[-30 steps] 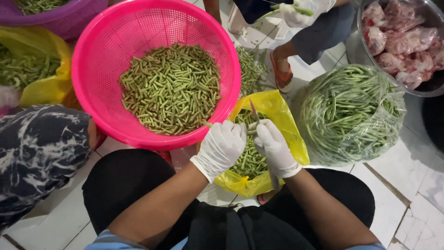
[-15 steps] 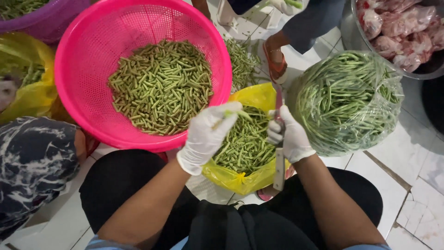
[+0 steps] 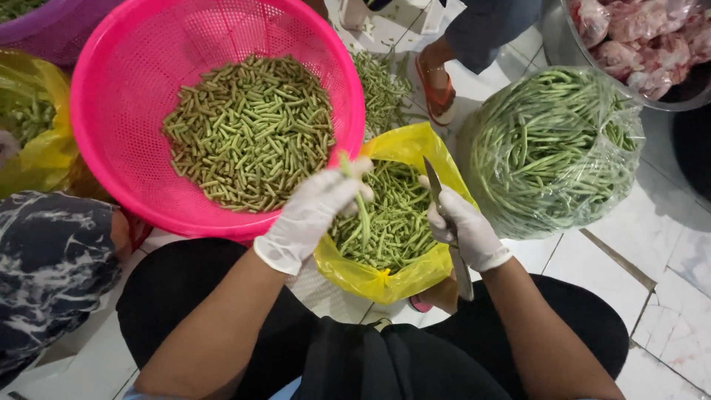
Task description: A person wearing gloves uses a knife to trim the ends of green beans and sorts them into a yellow plastic bag.
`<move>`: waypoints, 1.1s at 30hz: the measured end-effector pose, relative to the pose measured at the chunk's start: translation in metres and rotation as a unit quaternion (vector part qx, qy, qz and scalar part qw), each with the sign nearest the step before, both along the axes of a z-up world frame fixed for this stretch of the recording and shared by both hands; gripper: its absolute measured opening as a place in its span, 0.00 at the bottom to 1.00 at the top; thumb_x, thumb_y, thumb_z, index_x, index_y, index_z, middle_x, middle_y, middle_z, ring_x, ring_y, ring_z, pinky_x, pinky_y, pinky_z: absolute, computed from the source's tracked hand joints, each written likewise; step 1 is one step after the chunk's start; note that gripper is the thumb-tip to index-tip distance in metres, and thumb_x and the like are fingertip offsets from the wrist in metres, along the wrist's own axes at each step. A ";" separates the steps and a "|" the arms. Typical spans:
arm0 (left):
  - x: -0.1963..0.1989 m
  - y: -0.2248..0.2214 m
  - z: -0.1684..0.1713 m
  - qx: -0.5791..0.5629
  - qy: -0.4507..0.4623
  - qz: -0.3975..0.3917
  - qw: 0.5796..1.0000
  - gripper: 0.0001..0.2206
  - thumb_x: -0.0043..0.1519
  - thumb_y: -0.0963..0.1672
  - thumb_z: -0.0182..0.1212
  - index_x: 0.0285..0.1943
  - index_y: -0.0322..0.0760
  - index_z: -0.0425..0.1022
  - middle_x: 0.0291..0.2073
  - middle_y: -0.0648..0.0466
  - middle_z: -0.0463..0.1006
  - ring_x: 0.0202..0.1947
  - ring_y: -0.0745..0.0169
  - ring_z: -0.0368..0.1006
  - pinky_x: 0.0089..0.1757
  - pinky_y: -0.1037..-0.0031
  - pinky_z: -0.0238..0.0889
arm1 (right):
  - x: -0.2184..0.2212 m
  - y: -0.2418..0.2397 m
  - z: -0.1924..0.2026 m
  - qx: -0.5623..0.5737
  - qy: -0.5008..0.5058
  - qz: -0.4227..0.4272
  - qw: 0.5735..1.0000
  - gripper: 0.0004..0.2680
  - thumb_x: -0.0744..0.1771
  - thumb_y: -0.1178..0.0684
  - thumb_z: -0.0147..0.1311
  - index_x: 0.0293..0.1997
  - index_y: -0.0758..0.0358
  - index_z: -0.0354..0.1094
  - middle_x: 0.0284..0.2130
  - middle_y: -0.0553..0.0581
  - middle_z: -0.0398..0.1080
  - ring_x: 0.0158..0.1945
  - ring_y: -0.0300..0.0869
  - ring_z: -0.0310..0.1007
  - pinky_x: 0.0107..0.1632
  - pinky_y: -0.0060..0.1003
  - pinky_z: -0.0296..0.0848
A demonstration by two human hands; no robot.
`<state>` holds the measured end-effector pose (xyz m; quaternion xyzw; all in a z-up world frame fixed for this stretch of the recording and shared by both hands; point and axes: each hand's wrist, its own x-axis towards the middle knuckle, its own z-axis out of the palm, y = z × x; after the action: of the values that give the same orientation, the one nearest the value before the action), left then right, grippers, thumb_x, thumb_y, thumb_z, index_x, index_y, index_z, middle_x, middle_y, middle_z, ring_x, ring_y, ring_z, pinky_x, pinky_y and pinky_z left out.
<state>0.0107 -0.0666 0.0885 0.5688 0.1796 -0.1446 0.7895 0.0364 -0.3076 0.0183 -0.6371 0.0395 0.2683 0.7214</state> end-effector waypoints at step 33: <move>-0.016 0.071 -0.076 0.308 -0.001 -0.008 0.951 0.14 0.53 0.48 0.62 0.46 0.42 0.78 0.38 0.46 0.79 0.43 0.52 0.74 0.43 0.71 0.68 | 0.064 0.143 -0.083 -0.034 -0.091 0.168 0.981 0.05 0.66 0.53 0.49 0.40 0.62 0.63 0.21 0.48 0.59 0.25 0.31 0.55 0.27 0.19 0.59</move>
<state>-0.0048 0.0045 0.0123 0.7862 0.2102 -0.0886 0.5744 0.1001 -0.1643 -0.0644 -0.6809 -0.1247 0.3245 0.6446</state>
